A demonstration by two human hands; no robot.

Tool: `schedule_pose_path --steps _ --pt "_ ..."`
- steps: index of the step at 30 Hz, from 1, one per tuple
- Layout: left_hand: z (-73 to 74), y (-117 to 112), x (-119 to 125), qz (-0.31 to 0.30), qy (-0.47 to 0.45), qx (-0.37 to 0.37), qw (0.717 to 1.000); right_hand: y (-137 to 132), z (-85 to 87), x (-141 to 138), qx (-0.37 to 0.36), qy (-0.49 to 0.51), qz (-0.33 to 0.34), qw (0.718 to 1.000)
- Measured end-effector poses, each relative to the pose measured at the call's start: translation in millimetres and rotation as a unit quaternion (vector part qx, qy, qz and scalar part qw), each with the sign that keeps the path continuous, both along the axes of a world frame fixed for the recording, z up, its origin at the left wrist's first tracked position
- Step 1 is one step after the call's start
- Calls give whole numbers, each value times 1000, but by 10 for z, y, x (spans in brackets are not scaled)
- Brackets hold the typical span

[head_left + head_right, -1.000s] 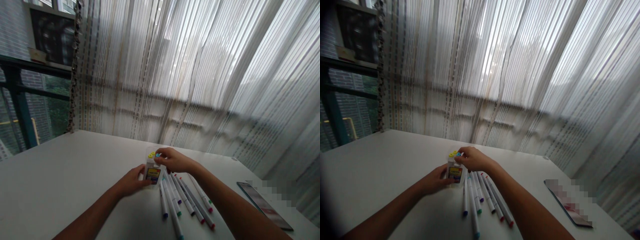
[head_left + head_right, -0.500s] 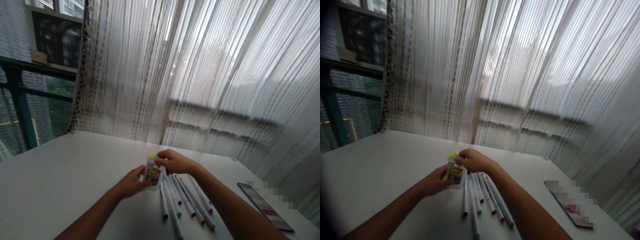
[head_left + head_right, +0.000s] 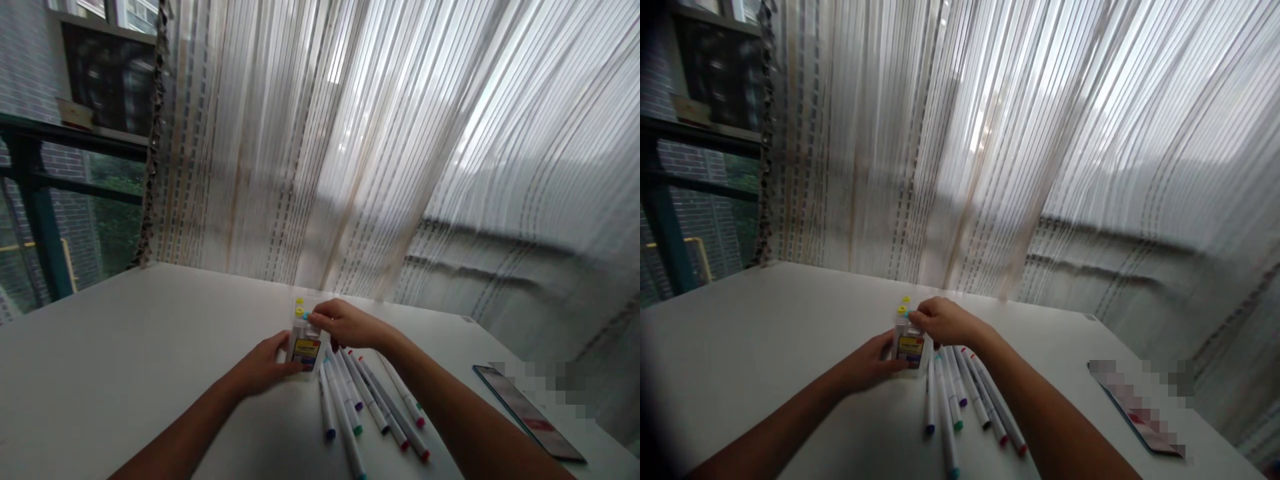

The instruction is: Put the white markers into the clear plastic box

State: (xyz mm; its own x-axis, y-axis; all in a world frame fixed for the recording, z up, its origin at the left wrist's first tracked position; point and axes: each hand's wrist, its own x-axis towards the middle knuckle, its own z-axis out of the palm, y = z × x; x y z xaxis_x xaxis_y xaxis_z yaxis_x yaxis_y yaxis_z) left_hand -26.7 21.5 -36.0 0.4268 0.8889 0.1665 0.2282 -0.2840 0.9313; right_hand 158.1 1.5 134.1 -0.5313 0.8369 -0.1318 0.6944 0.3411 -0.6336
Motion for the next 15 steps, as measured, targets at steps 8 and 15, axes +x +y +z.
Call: schedule_pose_path --steps 8,15 --pt "-41 22 3 4 -9 8 1000 -265 -99 219 178 178 -92 963" --pt "-86 40 0 0 -12 11 1000 -633 -786 451 209 19 -172 962"
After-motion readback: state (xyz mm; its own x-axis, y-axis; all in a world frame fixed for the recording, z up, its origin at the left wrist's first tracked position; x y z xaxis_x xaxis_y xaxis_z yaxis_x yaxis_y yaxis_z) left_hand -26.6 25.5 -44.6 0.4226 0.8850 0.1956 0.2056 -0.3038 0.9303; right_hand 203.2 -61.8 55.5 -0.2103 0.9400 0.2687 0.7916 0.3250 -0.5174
